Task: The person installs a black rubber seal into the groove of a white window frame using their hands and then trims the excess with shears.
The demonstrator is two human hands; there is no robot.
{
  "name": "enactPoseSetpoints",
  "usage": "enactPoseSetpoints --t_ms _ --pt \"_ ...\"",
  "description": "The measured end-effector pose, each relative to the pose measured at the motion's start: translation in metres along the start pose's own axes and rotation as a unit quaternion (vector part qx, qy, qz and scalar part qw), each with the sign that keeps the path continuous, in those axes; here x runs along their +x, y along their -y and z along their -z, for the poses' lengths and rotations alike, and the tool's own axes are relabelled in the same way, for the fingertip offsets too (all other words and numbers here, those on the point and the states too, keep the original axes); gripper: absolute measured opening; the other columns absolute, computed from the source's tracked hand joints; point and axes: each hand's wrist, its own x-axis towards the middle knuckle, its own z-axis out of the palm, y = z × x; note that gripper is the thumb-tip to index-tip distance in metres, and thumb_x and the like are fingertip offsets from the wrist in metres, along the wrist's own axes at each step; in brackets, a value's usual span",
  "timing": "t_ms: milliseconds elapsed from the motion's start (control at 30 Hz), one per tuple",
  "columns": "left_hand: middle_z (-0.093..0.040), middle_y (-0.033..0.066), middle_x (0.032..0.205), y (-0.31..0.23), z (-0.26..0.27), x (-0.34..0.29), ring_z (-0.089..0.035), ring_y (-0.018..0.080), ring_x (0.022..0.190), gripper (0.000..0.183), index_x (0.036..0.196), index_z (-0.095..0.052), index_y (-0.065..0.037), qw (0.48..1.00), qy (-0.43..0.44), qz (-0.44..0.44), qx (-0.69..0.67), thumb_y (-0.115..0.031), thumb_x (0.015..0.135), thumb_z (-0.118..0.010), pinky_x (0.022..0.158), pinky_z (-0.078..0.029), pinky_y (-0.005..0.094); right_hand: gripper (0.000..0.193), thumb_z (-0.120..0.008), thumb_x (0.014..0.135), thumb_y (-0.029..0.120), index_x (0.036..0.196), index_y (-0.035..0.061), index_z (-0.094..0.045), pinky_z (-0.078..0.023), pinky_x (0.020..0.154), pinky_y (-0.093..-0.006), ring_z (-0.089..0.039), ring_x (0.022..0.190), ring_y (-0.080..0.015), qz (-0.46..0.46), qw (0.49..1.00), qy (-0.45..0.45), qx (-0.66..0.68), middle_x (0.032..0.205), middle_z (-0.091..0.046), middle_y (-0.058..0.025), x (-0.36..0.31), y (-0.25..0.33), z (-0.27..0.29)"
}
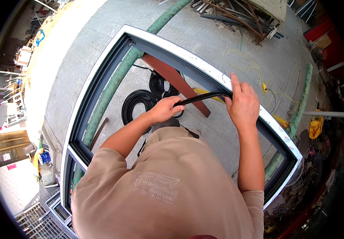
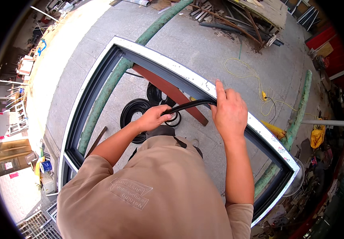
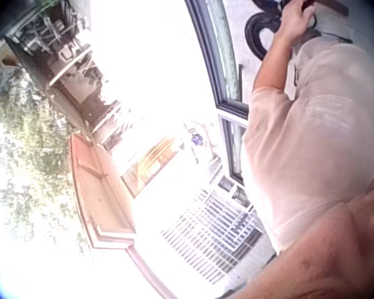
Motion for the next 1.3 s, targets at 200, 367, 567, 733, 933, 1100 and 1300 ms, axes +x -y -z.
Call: enactPoseSetpoints --t_ms 200,367,567,733,933,1100,1300 --pt "-0.070 0.0122 0.091 -0.011 0.056 0.004 -0.066 0.0270 0.084 0.033 0.120 -0.074 -0.004 0.997 0.062 0.024 0.033 -0.036 0.118 -0.067 0.082 -0.055 0.0405 0.087 -0.098 0.083 0.022 0.162 0.0132 -0.063 -0.058 0.089 -0.0461 -0.070 0.103 -0.0317 0.004 1.000 0.001 0.001 0.108 -0.068 -0.0098 0.001 0.002 0.000" --pt "-0.062 0.0013 0.082 -0.028 0.112 0.021 -0.059 0.0140 0.081 0.039 0.113 -0.074 -0.004 0.988 0.135 0.077 -0.011 -0.041 0.121 -0.061 0.078 -0.053 0.0351 0.086 -0.098 0.082 0.023 0.161 0.0131 -0.064 -0.057 0.090 -0.0465 -0.070 0.104 -0.0326 -0.004 1.000 0.007 -0.003 0.110 -0.069 -0.0102 0.002 0.005 -0.002" --pt "-0.057 -0.0019 0.080 -0.046 0.155 0.061 -0.054 0.0123 0.076 0.059 0.109 -0.076 -0.005 0.911 0.396 0.073 -0.094 -0.055 0.124 -0.049 0.072 -0.046 0.0322 0.090 -0.100 0.079 0.020 0.161 0.0131 -0.064 -0.056 0.088 -0.0470 -0.069 0.103 -0.0333 -0.018 1.000 0.001 -0.015 0.110 -0.069 -0.0105 0.000 0.001 -0.005" --pt "-0.061 0.0024 0.082 -0.042 0.168 0.086 -0.057 0.0161 0.077 0.058 0.112 -0.075 -0.004 0.929 0.369 0.037 -0.024 -0.055 0.123 -0.050 0.072 -0.049 0.0367 0.096 -0.101 0.072 0.017 0.161 0.0137 -0.064 -0.054 0.086 -0.0473 -0.067 0.100 -0.0332 0.005 1.000 -0.009 -0.014 0.109 -0.069 -0.0107 0.004 0.004 -0.002" --pt "-0.069 0.0101 0.081 -0.052 0.184 0.105 -0.066 0.0262 0.078 0.051 0.115 -0.075 -0.004 0.931 0.354 -0.071 0.049 -0.051 0.120 -0.058 0.075 -0.053 0.0430 0.101 -0.101 0.068 0.010 0.161 0.0164 -0.064 -0.055 0.090 -0.0476 -0.067 0.102 -0.0345 -0.044 0.998 0.023 -0.028 0.109 -0.068 -0.0110 0.004 0.011 0.006" --pt "-0.073 0.0102 0.085 -0.026 0.184 0.094 -0.069 0.0276 0.080 0.035 0.115 -0.077 -0.005 0.885 0.454 -0.069 0.078 -0.040 0.110 -0.078 0.078 -0.054 0.0437 0.099 -0.101 0.068 0.012 0.159 0.0164 -0.064 -0.054 0.091 -0.0481 -0.066 0.104 -0.0357 -0.053 0.997 0.042 -0.031 0.111 -0.067 -0.0117 0.007 0.012 0.008" --pt "-0.074 0.0141 0.108 -0.009 0.202 0.090 -0.071 0.0271 0.103 0.036 0.129 -0.079 -0.005 0.890 0.450 0.000 0.072 -0.038 0.115 -0.072 0.093 -0.054 0.0419 0.097 -0.100 0.069 0.012 0.158 0.0169 -0.065 -0.055 0.090 -0.0488 -0.067 0.103 -0.0353 -0.041 0.998 0.027 -0.028 0.109 -0.067 -0.0110 0.008 0.016 0.006"
